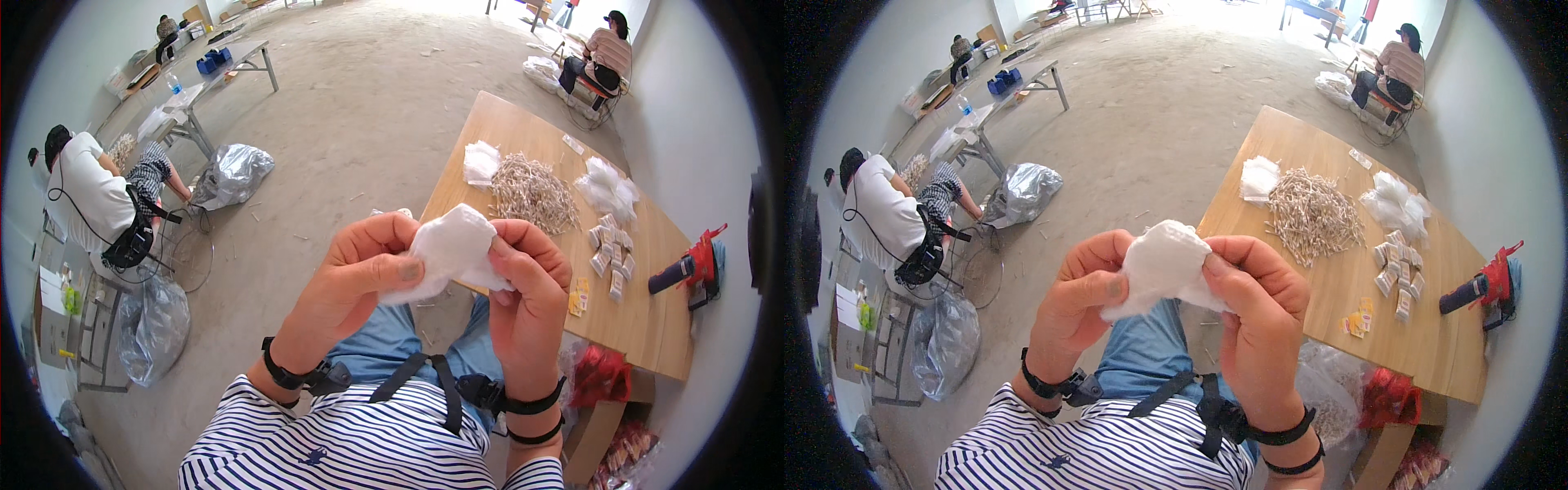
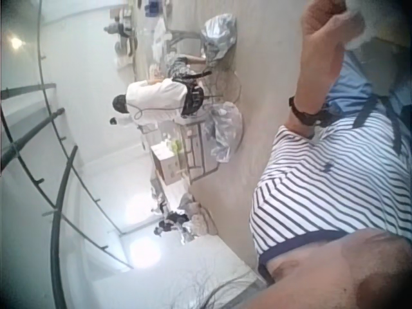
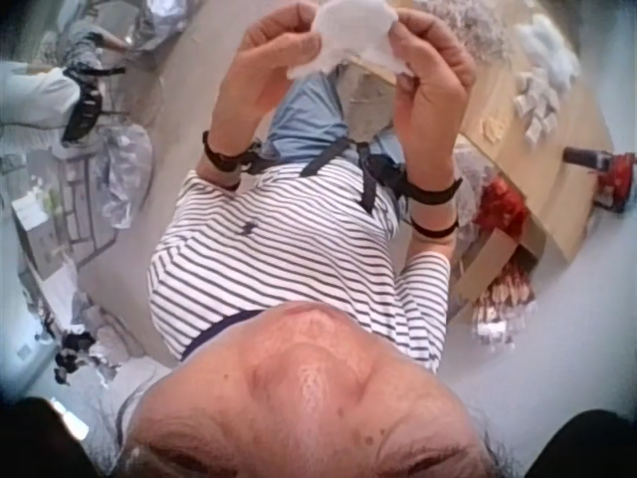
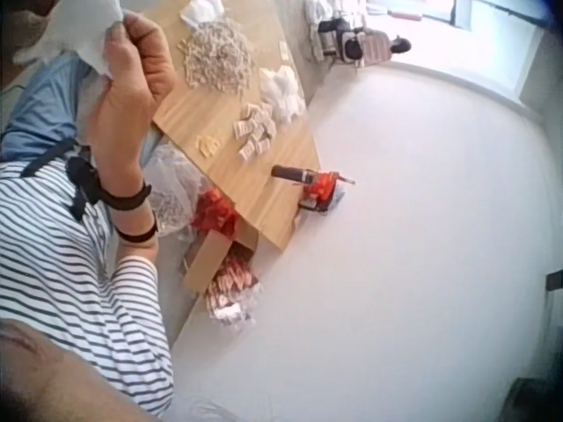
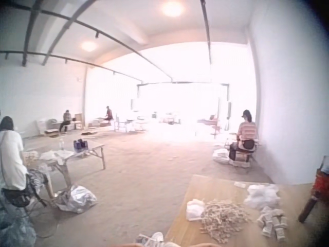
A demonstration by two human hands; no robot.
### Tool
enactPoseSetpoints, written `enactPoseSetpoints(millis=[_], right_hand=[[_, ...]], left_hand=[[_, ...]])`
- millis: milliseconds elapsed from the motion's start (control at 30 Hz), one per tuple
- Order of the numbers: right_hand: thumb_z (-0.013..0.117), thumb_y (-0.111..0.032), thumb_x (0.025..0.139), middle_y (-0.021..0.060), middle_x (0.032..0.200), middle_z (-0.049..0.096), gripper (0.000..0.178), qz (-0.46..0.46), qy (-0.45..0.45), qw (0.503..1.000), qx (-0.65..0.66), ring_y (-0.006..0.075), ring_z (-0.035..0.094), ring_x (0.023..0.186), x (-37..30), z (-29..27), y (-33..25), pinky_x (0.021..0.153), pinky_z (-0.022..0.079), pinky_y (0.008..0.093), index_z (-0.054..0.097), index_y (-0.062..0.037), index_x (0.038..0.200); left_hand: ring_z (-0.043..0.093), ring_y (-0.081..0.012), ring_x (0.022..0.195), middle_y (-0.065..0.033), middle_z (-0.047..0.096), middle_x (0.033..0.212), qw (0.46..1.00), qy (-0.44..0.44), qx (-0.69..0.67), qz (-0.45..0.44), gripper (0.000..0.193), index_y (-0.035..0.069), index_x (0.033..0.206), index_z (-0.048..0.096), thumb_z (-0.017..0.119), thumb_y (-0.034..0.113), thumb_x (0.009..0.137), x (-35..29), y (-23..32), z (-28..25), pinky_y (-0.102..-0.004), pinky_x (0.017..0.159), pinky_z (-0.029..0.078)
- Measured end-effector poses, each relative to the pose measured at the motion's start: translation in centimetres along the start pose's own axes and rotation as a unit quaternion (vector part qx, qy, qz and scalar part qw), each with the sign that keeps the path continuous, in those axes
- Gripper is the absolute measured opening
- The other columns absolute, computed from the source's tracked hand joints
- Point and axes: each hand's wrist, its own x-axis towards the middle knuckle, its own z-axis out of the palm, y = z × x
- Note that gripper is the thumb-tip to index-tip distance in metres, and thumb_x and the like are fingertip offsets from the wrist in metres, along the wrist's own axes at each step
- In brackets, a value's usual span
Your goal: Packaging loose cotton swabs into small plastic bags with labels.
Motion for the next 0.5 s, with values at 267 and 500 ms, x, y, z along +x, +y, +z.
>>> enactPoseSetpoints(millis=[267,500], right_hand=[[0.069,-0.014,0.087,0.0096,0.112,0.063,0.030,-0.148,-0.067,0.966,-0.200,0.0155,0.057,0.107,1.4,-2.4,1.4,0.091,0.045,0.0315,0.064,0.0052,0.110],[0.082,-0.008,0.077,0.0066,0.105,0.064,0.053,-0.064,-0.213,0.951,-0.215,0.0144,0.061,0.100,1.1,-0.7,1.9,0.086,0.048,0.0272,0.061,0.0038,0.124]], left_hand=[[0.061,-0.0080,0.088,-0.0020,0.065,0.094,0.982,0.050,0.176,0.047,0.023,0.003,0.103,0.064,0.074,0.003,0.082,-0.2,0.8,0.6,-0.0231,0.079,0.048],[0.062,-0.0084,0.088,-0.0026,0.066,0.094,0.947,0.052,0.305,0.083,0.033,0.002,0.101,0.064,0.079,-0.006,0.073,0.6,1.3,1.0,-0.0235,0.080,0.050]])
